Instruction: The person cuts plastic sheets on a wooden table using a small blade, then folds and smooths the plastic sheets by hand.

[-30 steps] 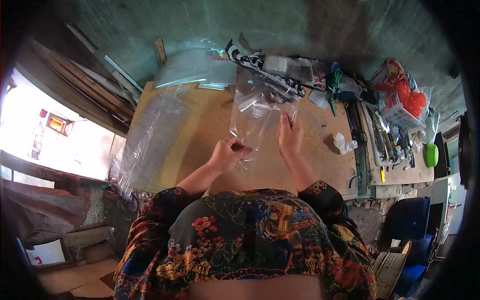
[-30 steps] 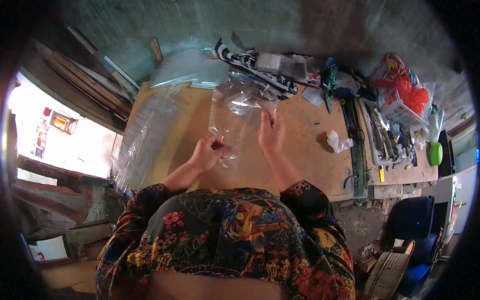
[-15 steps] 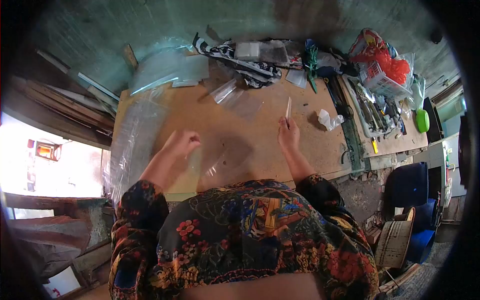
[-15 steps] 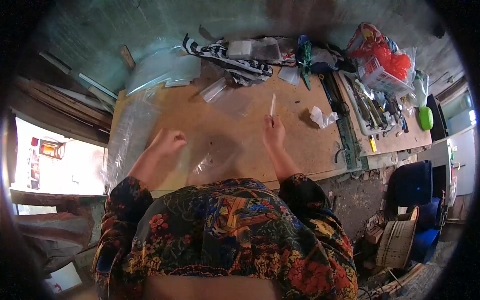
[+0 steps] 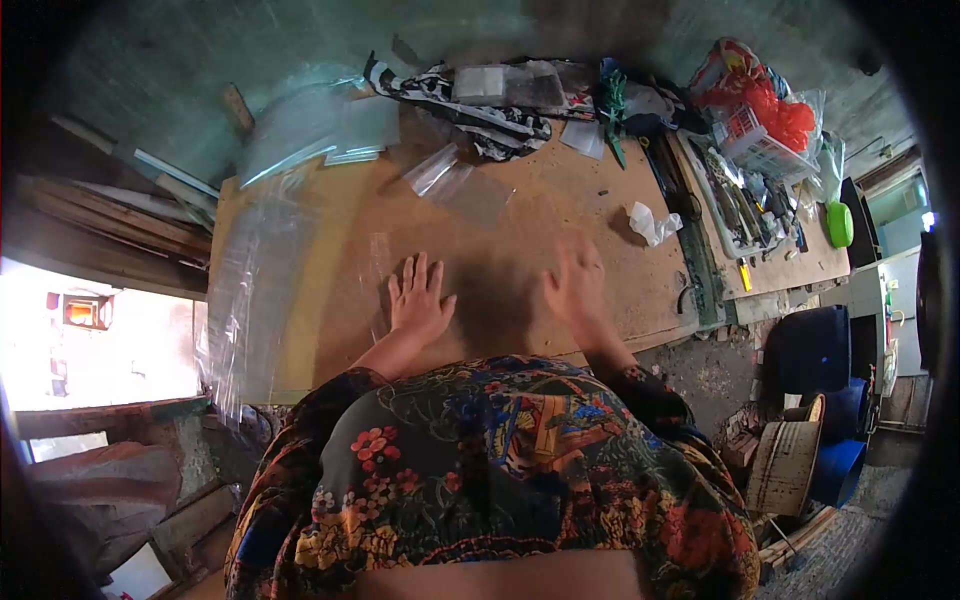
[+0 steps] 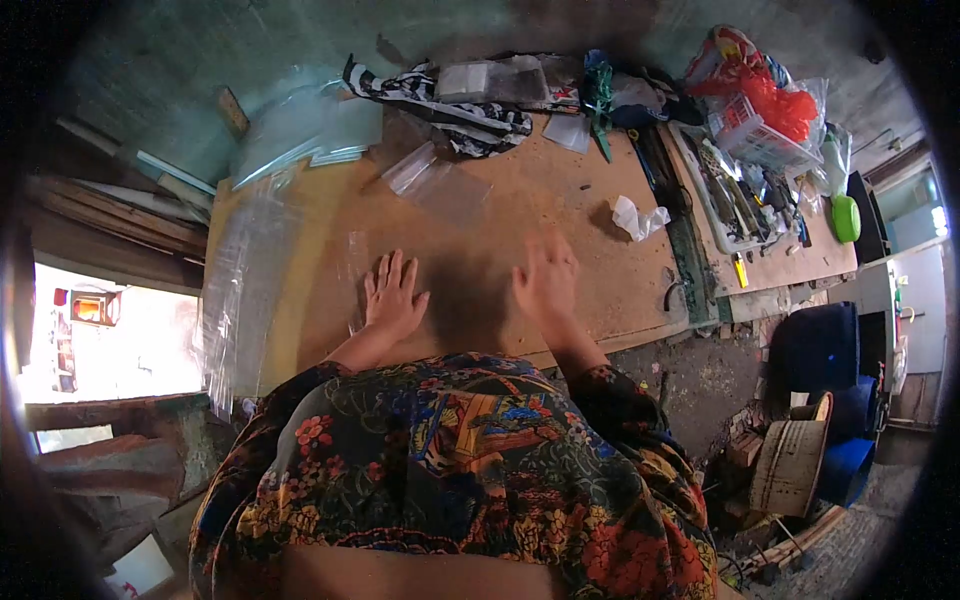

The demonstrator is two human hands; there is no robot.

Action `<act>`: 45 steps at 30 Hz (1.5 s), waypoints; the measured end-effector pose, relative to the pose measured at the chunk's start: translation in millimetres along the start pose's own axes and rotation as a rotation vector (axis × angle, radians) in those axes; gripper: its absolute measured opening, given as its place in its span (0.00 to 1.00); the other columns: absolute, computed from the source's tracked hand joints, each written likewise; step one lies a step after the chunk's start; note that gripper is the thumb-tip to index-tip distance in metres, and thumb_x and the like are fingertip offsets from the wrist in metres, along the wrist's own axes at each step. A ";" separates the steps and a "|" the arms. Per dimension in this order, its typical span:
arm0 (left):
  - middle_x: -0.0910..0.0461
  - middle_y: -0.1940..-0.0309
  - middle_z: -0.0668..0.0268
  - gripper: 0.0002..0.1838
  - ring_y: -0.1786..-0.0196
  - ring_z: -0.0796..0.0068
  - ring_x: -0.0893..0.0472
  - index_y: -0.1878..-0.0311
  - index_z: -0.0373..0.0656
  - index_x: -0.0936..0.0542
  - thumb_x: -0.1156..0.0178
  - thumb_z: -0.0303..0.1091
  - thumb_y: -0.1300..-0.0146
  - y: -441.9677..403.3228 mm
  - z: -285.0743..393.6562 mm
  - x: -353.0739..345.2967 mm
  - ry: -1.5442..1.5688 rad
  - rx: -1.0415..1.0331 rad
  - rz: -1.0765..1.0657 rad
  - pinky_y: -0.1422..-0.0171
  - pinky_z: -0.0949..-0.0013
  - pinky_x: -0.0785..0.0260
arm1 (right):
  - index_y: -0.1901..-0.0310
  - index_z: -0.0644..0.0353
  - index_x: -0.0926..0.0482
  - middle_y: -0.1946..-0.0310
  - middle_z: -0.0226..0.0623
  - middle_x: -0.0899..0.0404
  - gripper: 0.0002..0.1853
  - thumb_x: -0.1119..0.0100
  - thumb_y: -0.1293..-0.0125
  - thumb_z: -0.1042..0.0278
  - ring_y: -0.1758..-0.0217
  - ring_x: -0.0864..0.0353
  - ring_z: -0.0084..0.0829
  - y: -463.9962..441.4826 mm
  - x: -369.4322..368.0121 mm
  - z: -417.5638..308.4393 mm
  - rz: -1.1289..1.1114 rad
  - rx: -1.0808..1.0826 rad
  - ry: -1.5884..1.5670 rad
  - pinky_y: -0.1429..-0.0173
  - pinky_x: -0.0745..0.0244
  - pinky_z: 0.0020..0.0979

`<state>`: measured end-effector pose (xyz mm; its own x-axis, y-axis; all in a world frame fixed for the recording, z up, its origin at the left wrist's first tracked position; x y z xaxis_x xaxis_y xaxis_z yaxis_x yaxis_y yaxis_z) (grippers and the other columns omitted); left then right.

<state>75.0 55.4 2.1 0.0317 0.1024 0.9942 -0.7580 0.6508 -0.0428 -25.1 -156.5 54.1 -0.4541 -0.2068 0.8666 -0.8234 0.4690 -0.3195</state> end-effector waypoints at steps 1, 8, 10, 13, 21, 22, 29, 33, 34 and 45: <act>0.50 0.35 0.57 0.32 0.32 0.56 0.51 0.36 0.49 0.41 0.50 0.48 0.43 -0.1 -2.0 2.2 0.004 -0.009 -0.003 0.33 0.47 0.58 | 0.40 0.54 0.40 0.40 0.44 0.42 0.33 0.40 0.47 0.60 0.38 0.43 0.46 -0.1 -11.6 -21.8 -0.104 0.214 0.125 0.39 0.46 0.48; 0.58 0.31 0.61 0.33 0.30 0.56 0.57 0.33 0.52 0.47 0.54 0.52 0.40 3.7 -36.3 -0.1 -0.037 -0.039 -0.171 0.31 0.46 0.64 | 0.37 0.52 0.41 0.35 0.41 0.49 0.31 0.54 0.39 0.46 0.32 0.52 0.43 28.9 -69.9 -46.8 -0.395 0.370 0.090 0.34 0.55 0.51; 0.59 0.31 0.61 0.33 0.30 0.56 0.57 0.33 0.52 0.47 0.54 0.52 0.40 4.9 -39.4 2.4 -0.060 -0.068 -0.192 0.31 0.47 0.64 | 0.36 0.51 0.43 0.33 0.39 0.52 0.33 0.58 0.39 0.42 0.30 0.56 0.42 23.2 -66.4 -22.0 -0.403 0.250 0.151 0.33 0.58 0.51; 0.56 0.31 0.61 0.33 0.30 0.56 0.56 0.33 0.53 0.45 0.53 0.52 0.41 5.2 -40.3 2.6 -0.075 -0.087 -0.154 0.31 0.48 0.63 | 0.36 0.50 0.43 0.32 0.39 0.54 0.32 0.58 0.38 0.42 0.29 0.58 0.41 6.3 -58.7 12.4 -0.446 0.138 0.233 0.32 0.61 0.52; 0.57 0.31 0.61 0.32 0.30 0.56 0.55 0.34 0.55 0.44 0.51 0.51 0.41 9.7 -46.8 5.0 -0.081 -0.107 -0.169 0.31 0.47 0.63 | 0.36 0.48 0.43 0.32 0.35 0.56 0.29 0.62 0.35 0.44 0.28 0.61 0.38 -94.6 -72.4 54.7 -0.513 0.026 0.243 0.30 0.65 0.51; 0.57 0.31 0.61 0.32 0.30 0.56 0.55 0.34 0.56 0.44 0.50 0.50 0.42 11.3 -48.1 5.3 -0.077 -0.108 -0.185 0.31 0.47 0.63 | 0.36 0.48 0.43 0.32 0.34 0.56 0.29 0.63 0.35 0.45 0.28 0.60 0.37 -99.1 -78.4 58.0 -0.533 0.001 0.230 0.30 0.65 0.51; 0.53 0.32 0.61 0.29 0.30 0.56 0.54 0.37 0.59 0.38 0.48 0.49 0.43 14.7 -50.4 9.2 -0.080 -0.148 -0.203 0.31 0.47 0.61 | 0.37 0.49 0.41 0.37 0.29 0.40 0.24 0.60 0.34 0.53 0.32 0.47 0.30 -107.4 -93.9 67.2 -0.384 0.113 0.303 0.32 0.59 0.53; 0.52 0.33 0.58 0.27 0.30 0.55 0.54 0.40 0.53 0.32 0.48 0.45 0.44 14.3 -43.5 8.2 -0.045 -0.152 -0.229 0.31 0.47 0.63 | 0.49 0.59 0.31 0.55 0.31 0.24 0.16 0.50 0.38 0.66 0.54 0.24 0.30 -108.9 -84.8 83.0 -0.236 0.022 -0.218 0.46 0.35 0.42; 0.50 0.33 0.58 0.25 0.31 0.55 0.53 0.42 0.51 0.31 0.48 0.45 0.44 14.4 -38.2 12.8 -0.051 -0.172 -0.176 0.31 0.48 0.62 | 0.52 0.62 0.29 0.59 0.32 0.22 0.14 0.49 0.38 0.68 0.62 0.20 0.33 -103.5 -77.6 94.7 -0.208 -0.195 -0.558 0.53 0.28 0.37; 0.37 0.40 0.59 0.21 0.36 0.59 0.40 0.47 0.45 0.28 0.48 0.40 0.45 -43.9 66.5 24.8 0.210 -0.234 0.029 0.34 0.52 0.53 | 0.64 0.55 0.23 0.63 0.32 0.22 0.08 0.44 0.47 0.75 0.59 0.23 0.39 -54.2 33.1 56.6 0.072 0.201 -0.392 0.54 0.28 0.35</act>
<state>65.6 -20.6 35.1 0.1646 0.2601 0.9514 -0.5910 0.7983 -0.1160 -14.8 -237.3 78.4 -0.5757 -0.5080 0.6406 -0.8170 0.3259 -0.4757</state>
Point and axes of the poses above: each hand's wrist, its own y-axis away from the middle knuckle, its own x-axis out of the back of the hand, z = x × y, the point moved 10 cm from there along -y, towards the middle knuckle
